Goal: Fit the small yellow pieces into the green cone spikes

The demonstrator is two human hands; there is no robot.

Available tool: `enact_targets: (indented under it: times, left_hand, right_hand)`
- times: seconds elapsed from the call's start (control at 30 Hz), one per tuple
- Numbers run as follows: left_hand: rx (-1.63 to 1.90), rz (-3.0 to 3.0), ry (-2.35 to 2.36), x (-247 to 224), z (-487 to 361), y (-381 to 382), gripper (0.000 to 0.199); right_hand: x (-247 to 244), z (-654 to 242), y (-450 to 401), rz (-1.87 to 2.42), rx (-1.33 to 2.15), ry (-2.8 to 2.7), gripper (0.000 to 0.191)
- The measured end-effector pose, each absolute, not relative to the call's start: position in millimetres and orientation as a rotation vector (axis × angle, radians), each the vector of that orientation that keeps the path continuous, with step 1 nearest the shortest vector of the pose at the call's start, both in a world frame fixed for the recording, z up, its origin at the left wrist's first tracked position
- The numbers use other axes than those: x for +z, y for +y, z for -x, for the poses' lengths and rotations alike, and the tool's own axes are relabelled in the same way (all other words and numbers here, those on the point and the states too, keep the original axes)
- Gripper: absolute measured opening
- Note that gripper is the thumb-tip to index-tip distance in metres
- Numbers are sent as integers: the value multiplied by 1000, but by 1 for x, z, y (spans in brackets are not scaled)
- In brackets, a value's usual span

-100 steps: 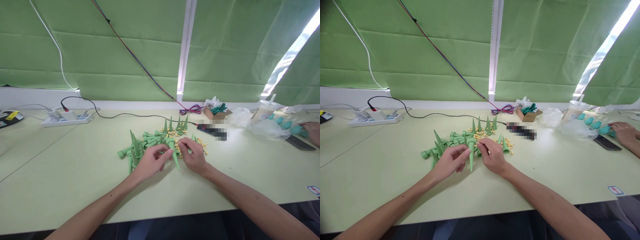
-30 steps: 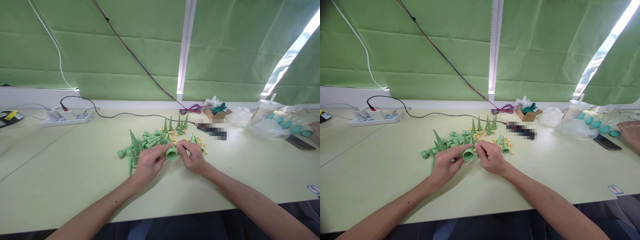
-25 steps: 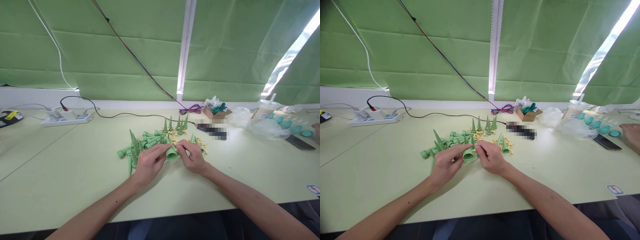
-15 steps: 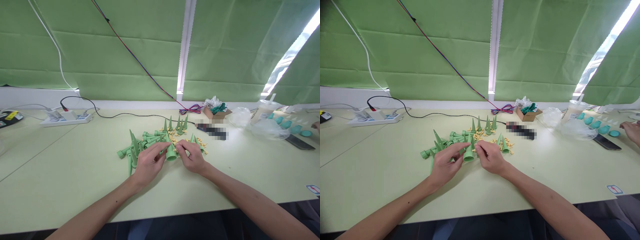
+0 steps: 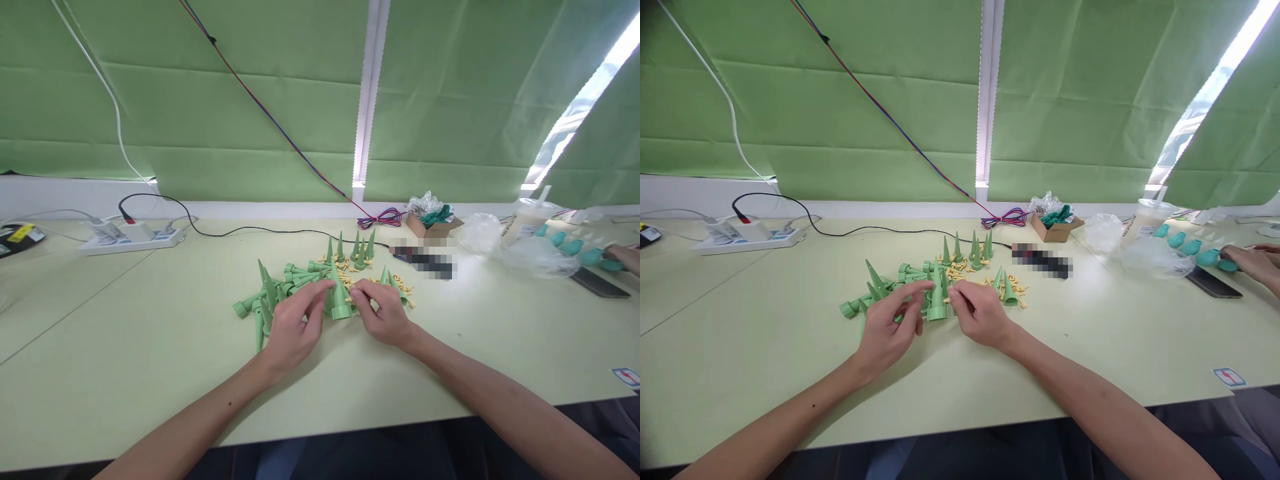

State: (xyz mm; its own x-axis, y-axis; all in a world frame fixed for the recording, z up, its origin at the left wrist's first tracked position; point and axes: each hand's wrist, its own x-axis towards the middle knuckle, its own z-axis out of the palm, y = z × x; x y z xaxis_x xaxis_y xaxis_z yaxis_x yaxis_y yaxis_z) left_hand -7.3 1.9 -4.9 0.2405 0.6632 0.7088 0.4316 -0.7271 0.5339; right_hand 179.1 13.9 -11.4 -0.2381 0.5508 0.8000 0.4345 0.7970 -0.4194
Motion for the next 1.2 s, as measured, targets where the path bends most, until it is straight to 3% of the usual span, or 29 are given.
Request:
enact_targets:
  times: [0.3, 0.87, 1.2]
  left_hand:
    - [1505, -2273, 1038, -2, 4, 1, 20]
    - [1485, -2194, 903, -2, 5, -1, 37]
    - [1493, -2429, 712, -2, 7, 1, 52]
  right_hand:
    - [-11, -179, 15, 765, 103, -1879, 24]
    - [-15, -179, 16, 808, 69, -1879, 24]
    - [-16, -178, 17, 830, 56, -1867, 25]
